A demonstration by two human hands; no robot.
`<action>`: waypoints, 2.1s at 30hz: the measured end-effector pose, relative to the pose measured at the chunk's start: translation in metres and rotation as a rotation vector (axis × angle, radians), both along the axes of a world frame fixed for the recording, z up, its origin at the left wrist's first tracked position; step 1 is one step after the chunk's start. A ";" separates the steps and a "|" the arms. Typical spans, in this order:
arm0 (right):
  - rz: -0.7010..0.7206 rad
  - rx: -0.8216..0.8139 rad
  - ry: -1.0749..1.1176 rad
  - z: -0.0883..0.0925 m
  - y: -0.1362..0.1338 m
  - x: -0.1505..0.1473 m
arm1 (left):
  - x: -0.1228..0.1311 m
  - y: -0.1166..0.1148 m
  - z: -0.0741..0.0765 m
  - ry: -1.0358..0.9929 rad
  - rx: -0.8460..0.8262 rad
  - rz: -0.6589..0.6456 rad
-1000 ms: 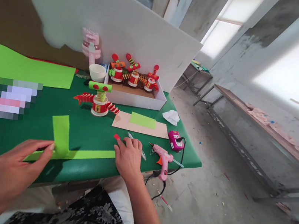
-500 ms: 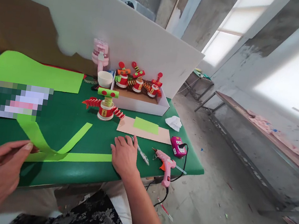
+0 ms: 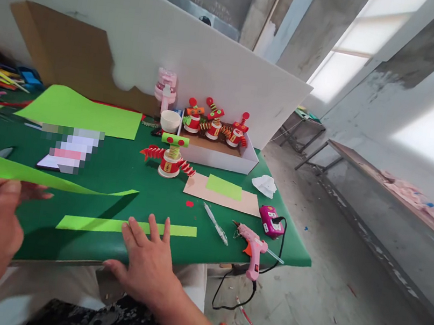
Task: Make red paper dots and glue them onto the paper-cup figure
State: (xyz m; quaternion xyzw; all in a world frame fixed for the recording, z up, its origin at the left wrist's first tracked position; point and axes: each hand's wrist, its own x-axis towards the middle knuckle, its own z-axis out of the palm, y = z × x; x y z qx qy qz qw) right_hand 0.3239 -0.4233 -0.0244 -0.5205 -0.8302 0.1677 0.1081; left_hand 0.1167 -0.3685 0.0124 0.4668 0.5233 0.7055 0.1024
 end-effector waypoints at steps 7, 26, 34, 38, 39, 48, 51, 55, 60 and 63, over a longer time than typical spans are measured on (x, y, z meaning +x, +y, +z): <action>0.030 -0.078 0.025 0.006 -0.007 0.022 | -0.008 0.009 -0.024 0.966 0.369 -0.081; -0.062 0.039 -0.008 -0.005 -0.016 0.030 | 0.016 0.020 -0.057 1.053 -0.209 -0.308; -0.057 0.097 0.024 -0.015 -0.022 0.033 | -0.006 -0.045 -0.052 0.954 0.001 -0.374; -0.041 0.081 0.019 -0.018 -0.018 0.021 | 0.026 -0.063 -0.069 1.134 -0.074 -0.411; -0.042 0.082 0.022 -0.018 -0.018 0.019 | 0.032 -0.065 -0.073 1.182 -0.082 -0.391; -0.671 0.525 0.171 -0.007 -0.047 0.111 | 0.035 -0.061 -0.091 1.302 0.022 -0.296; -1.125 0.542 0.173 -0.002 -0.063 0.165 | 0.038 -0.062 -0.089 1.280 0.025 -0.291; -1.263 0.096 0.244 -0.001 -0.068 0.197 | 0.042 -0.063 -0.087 1.276 0.038 -0.269; -1.264 0.022 0.478 -0.009 -0.064 0.194 | 0.042 -0.062 -0.086 1.289 0.051 -0.261; -1.250 0.127 0.808 -0.008 -0.065 0.189 | 0.041 -0.061 -0.085 1.303 0.045 -0.274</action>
